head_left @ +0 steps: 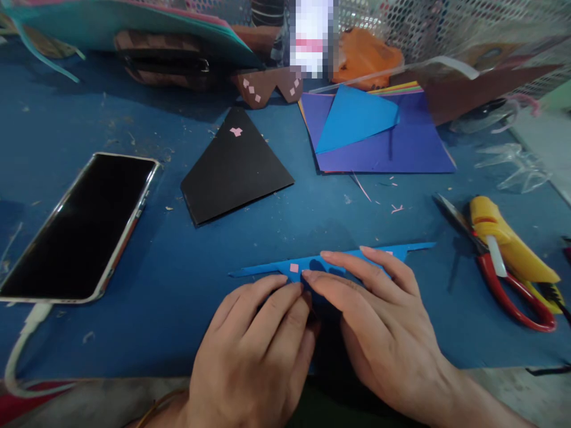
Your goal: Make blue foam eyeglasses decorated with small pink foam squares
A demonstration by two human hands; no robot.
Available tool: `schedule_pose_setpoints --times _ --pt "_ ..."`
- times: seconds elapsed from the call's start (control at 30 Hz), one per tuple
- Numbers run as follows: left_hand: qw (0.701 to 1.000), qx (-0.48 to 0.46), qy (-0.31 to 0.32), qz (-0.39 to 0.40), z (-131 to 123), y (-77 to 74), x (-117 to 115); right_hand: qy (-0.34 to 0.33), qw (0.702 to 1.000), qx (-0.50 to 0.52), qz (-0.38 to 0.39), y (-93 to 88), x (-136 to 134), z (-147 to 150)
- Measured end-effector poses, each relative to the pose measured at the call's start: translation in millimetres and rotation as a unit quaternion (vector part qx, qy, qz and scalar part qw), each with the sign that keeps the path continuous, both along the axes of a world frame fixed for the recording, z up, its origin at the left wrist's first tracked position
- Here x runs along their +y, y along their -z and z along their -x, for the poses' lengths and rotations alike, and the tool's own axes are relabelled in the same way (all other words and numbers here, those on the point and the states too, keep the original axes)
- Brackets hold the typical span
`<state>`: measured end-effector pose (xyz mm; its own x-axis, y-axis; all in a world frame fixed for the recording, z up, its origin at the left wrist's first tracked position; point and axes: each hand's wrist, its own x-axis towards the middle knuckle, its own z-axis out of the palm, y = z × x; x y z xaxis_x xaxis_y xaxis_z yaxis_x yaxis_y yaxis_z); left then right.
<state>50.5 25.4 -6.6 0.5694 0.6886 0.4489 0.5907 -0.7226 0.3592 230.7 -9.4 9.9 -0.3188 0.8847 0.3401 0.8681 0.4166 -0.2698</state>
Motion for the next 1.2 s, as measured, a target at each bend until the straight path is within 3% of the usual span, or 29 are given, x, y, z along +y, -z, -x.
schedule_pose_setpoints --times 0.23,0.57,0.87,1.2 --pt "1.000 -0.001 -0.005 0.000 1 0.2 0 0.021 0.999 0.031 -0.011 -5.9 0 -1" --pt "1.000 -0.006 -0.002 0.001 0 -2.1 0 -0.014 1.000 0.001 0.004 0.8 1 1" --pt "1.000 -0.006 -0.005 0.005 1 1.6 -2 0.029 0.998 0.048 -0.020 -5.3 2 -3" --pt "1.000 -0.005 -0.003 0.003 2 2.3 -1 -0.011 1.000 0.019 -0.015 5.7 2 3"
